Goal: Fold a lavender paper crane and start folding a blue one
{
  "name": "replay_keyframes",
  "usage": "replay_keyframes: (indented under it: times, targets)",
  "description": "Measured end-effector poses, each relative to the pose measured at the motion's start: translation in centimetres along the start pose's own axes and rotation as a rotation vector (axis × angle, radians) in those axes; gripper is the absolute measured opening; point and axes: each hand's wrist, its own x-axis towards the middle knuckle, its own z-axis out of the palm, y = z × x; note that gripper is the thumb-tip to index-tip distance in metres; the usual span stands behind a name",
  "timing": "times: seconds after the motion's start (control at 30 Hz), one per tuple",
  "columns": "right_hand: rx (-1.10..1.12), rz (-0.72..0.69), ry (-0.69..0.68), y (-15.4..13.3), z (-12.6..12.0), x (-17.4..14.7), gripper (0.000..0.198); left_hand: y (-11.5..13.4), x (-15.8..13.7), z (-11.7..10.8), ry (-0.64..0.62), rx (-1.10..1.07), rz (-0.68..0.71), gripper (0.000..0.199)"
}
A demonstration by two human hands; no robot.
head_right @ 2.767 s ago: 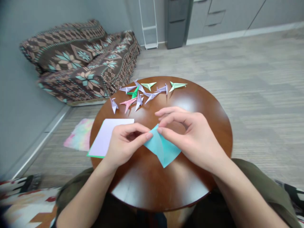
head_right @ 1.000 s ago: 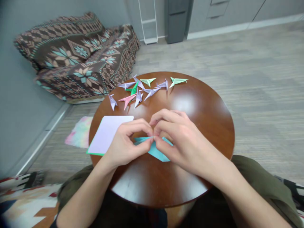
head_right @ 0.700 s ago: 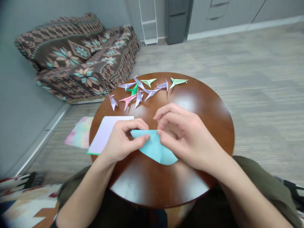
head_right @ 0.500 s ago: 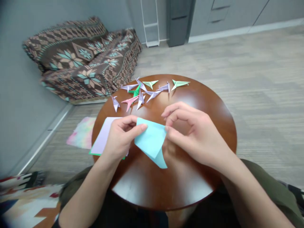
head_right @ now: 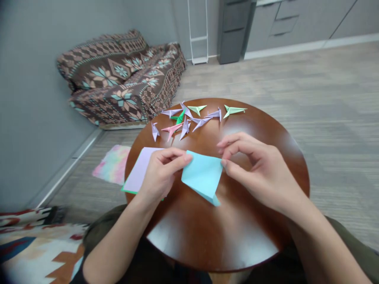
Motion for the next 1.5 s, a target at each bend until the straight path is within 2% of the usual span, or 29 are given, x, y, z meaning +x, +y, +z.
replay_keyframes:
  times: [0.17, 0.7, 0.93, 1.23, 1.5]
  targets:
    - [0.000, 0.003, -0.032, 0.1, 0.0, 0.0, 0.010, 0.0, -0.1, 0.0, 0.009, -0.017, 0.039, 0.018]
    - [0.093, 0.104, -0.085, 0.5, 0.3, 0.0, 0.013, 0.1, -0.3, 0.3, 0.082, 0.130, 0.125, 0.017]
    - [0.094, 0.104, -0.107, 0.6, 0.3, 0.1, 0.014, 0.4, -0.5, 0.6, 0.107, 0.178, 0.151, 0.014]
    - [0.132, 0.085, -0.141, 0.2, 1.5, 0.2, 0.015, 0.8, -0.5, 0.8, 0.018, 0.173, 0.113, 0.009]
    - [0.127, 0.078, -0.137, 0.3, 1.1, 0.2, 0.015, 0.5, -0.3, 0.6, 0.092, 0.165, 0.115, 0.015]
